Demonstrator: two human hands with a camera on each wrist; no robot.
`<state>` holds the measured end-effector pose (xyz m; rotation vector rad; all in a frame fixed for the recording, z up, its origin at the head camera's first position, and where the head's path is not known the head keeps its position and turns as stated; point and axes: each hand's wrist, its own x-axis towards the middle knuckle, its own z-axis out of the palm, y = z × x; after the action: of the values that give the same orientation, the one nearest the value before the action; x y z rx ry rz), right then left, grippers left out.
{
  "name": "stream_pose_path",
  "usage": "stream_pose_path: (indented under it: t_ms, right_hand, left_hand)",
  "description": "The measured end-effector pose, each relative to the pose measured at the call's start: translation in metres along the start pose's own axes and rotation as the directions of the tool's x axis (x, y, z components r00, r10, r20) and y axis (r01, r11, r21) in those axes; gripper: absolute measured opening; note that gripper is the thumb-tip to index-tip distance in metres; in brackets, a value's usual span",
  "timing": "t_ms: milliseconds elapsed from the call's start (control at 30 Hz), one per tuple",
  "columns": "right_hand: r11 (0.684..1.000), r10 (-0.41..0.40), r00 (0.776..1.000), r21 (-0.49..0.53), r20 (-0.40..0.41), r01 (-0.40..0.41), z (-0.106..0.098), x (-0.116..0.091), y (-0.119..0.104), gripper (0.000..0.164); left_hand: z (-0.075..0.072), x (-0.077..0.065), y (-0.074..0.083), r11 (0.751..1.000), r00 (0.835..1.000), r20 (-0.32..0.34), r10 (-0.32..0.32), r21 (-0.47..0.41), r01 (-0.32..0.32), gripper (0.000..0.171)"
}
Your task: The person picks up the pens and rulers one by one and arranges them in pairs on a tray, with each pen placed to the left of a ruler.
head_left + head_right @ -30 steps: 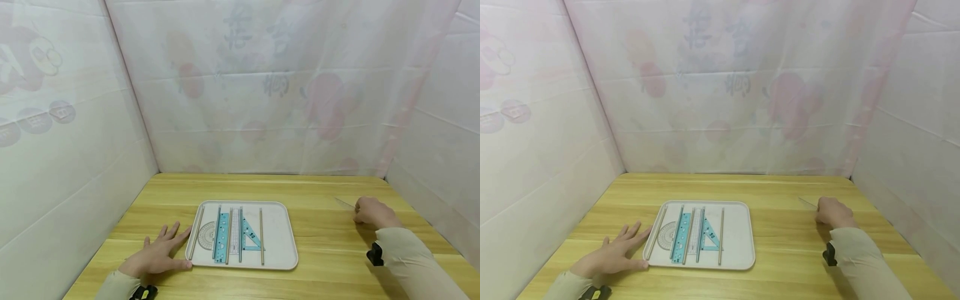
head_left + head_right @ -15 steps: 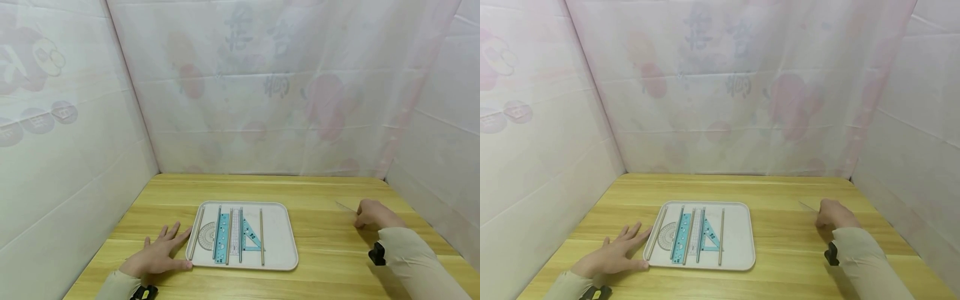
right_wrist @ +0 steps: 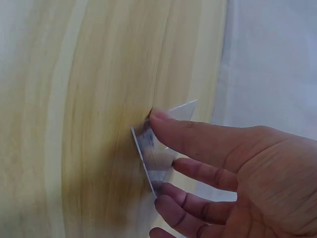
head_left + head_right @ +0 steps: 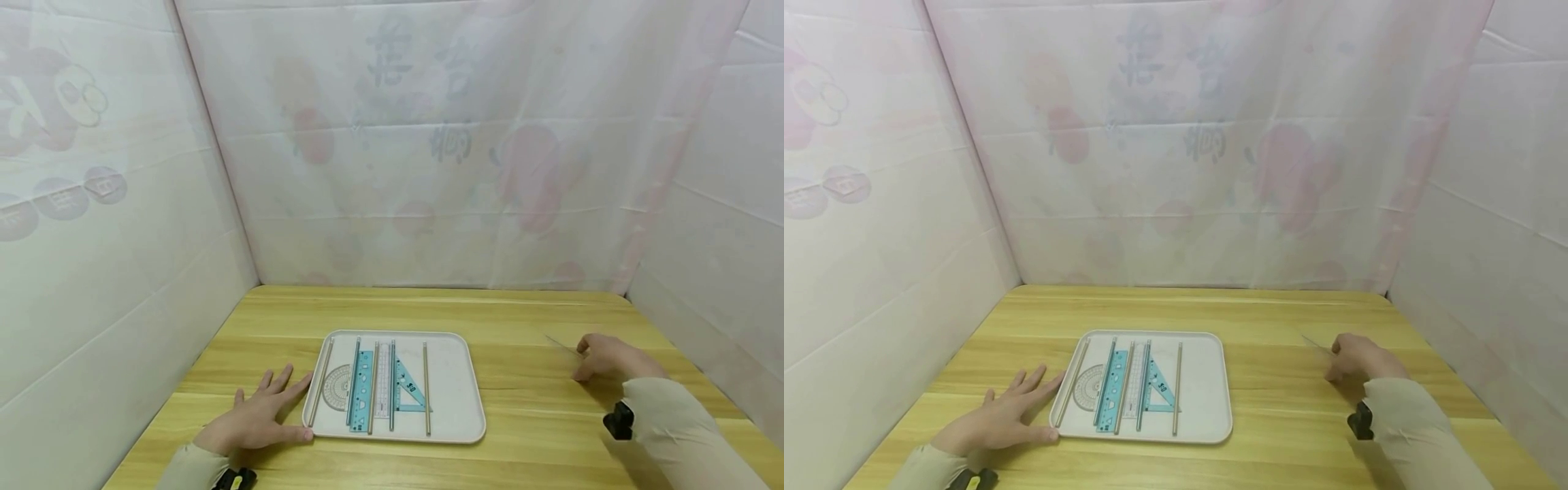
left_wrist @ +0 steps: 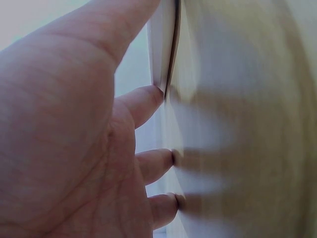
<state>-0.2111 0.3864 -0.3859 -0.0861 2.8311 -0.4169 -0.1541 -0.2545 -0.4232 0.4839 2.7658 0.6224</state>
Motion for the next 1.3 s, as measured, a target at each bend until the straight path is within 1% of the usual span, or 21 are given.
stream_pose_path:
  t_ms: [100, 267, 467, 633, 833, 1133, 1300]
  right_hand:
    - [1.0, -0.012, 1.0, 0.028, 0.01, 0.012, 0.001, -0.001, -0.002, 0.061]
    - [0.998, -0.033, 0.999, 0.059, -0.013, 0.033, 0.004, -0.002, -0.004, 0.053]
    - [0.995, -0.036, 0.999, 0.097, -0.032, 0.039, 0.008, -0.005, -0.005, 0.055]
    - [0.994, -0.031, 0.999, 0.107, -0.04, 0.035, 0.011, -0.005, -0.006, 0.059]
    - [0.989, -0.049, 0.997, 0.134, -0.065, 0.058, 0.015, -0.006, -0.009, 0.061]
    - [0.985, -0.077, 0.992, 0.143, -0.104, 0.092, 0.018, -0.008, -0.013, 0.05]
    - [0.979, -0.082, 0.988, 0.176, -0.127, 0.104, 0.02, -0.01, -0.02, 0.035]
  left_hand:
    - [0.0, 0.0, 0.0, 1.0, 1.0, -0.004, 0.002, 0.002, -0.002, 0.105]
    - [0.0, 0.0, 0.001, 1.0, 1.0, -0.001, -0.004, 0.0, 0.004, 0.105]
    - [0.0, 0.001, 0.001, 1.0, 1.0, -0.006, -0.005, 0.007, 0.006, 0.105]
    - [0.002, 0.002, -0.001, 1.0, 1.0, -0.009, -0.008, 0.015, 0.008, 0.106]
    - [0.003, 0.002, -0.001, 1.0, 1.0, -0.009, -0.013, 0.021, 0.014, 0.106]
    - [0.002, 0.002, -0.001, 1.0, 1.0, -0.005, -0.009, 0.019, 0.01, 0.106]
    - [0.002, 0.002, -0.001, 1.0, 1.0, -0.007, -0.011, 0.021, 0.011, 0.106]
